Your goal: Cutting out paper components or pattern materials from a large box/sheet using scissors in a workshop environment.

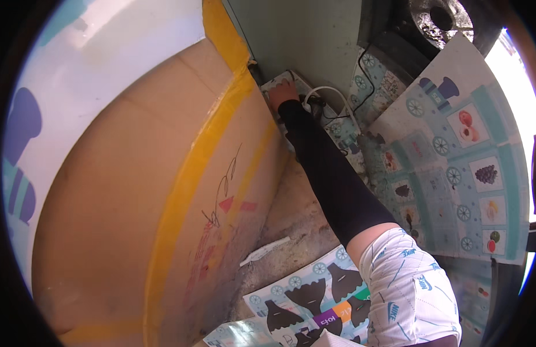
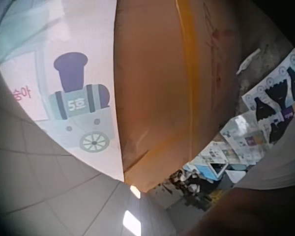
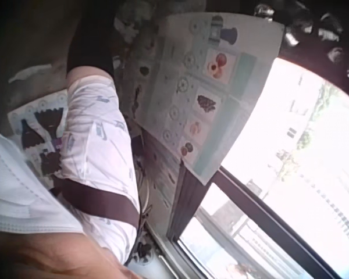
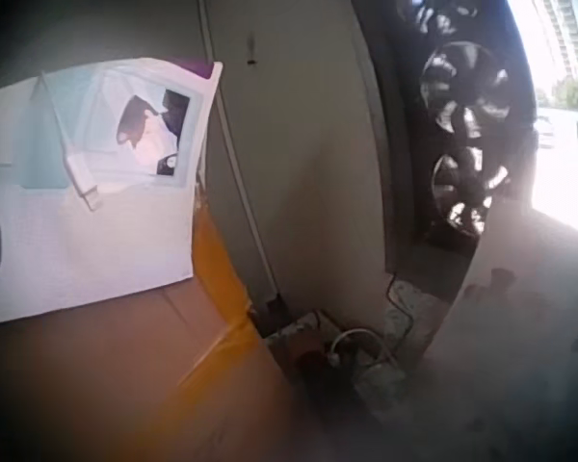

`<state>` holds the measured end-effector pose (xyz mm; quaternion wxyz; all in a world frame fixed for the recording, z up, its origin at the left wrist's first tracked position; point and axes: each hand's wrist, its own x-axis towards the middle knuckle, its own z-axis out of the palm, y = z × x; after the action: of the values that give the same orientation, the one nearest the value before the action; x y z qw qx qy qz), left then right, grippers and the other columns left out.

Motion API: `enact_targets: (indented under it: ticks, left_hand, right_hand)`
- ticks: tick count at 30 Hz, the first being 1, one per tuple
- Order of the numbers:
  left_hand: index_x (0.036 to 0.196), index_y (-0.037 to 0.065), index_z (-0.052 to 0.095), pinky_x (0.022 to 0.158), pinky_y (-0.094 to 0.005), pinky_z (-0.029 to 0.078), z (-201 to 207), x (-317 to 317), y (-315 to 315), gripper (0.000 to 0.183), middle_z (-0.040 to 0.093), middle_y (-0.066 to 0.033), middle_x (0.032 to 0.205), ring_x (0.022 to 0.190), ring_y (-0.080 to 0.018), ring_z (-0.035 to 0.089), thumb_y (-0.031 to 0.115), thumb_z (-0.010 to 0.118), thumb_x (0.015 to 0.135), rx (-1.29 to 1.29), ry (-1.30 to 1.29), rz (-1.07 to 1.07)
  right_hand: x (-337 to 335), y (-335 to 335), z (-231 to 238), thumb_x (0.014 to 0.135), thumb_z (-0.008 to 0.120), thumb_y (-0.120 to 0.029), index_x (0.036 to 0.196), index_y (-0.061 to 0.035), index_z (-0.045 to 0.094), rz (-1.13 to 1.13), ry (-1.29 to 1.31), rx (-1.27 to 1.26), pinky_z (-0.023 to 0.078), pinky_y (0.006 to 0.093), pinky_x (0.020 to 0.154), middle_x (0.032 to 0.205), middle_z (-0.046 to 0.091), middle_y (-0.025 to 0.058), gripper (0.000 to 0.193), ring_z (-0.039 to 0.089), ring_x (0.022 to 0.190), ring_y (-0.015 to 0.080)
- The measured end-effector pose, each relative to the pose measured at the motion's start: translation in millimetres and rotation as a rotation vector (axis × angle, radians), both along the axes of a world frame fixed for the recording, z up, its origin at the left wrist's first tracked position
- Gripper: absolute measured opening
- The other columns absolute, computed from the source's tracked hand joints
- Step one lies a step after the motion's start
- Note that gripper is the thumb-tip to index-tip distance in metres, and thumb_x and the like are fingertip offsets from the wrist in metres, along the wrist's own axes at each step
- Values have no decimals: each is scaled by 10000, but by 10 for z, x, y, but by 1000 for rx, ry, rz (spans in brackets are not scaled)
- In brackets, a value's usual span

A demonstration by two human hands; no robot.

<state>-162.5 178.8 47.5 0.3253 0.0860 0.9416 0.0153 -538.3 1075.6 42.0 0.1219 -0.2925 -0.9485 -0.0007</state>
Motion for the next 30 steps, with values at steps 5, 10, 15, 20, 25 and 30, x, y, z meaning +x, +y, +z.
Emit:
enact_targets:
  ticks: [5,10,15,20,25,30]
  left_hand:
    - [1200,130,587,922,-505,411,-69,110,-55,354,558,-150,1236,1078,-321,529,316,564,899,-58,-81,-95]
    - [1199,153,587,926,-521,404,168,504,-298,351,548,-148,1245,1093,-336,516,327,562,895,-137,-148,-146]
    - [1198,177,586,930,-537,396,92,741,-333,348,537,-147,1254,1108,-351,503,338,561,890,-123,-136,-229]
    - [1197,200,585,934,-552,389,142,1086,-401,346,527,-145,1263,1123,-366,490,348,560,886,-111,-51,-270]
    - [1197,224,584,938,-568,382,95,1298,-490,344,517,-143,1272,1139,-381,477,359,559,882,-88,31,-367]
    - [1196,248,583,942,-584,375,87,2004,-690,342,507,-142,1281,1154,-396,464,370,558,877,-97,66,-414]
  right_hand:
    - [-64,228,-133,855,545,-260,1004,-82,660,-9,34,-50,378,457,965,971,681,118,259,596,1009,334]
    - [105,41,400,848,579,-300,1063,-35,624,-50,311,-313,488,473,819,949,675,183,344,636,922,374]
    - [868,-11,1318,865,566,-307,981,-12,617,-154,862,-322,535,434,710,867,683,193,321,678,782,325]
    - [1578,-268,2951,938,410,-310,944,4,581,5,946,-1413,465,259,470,822,690,170,358,679,621,208]
    - [1819,-257,4548,906,364,-188,838,16,599,159,1235,-1455,469,304,478,773,676,166,319,666,639,253]
    - [2576,-1239,6692,965,386,-243,931,19,658,701,1629,-616,510,300,665,827,676,118,380,606,684,211]
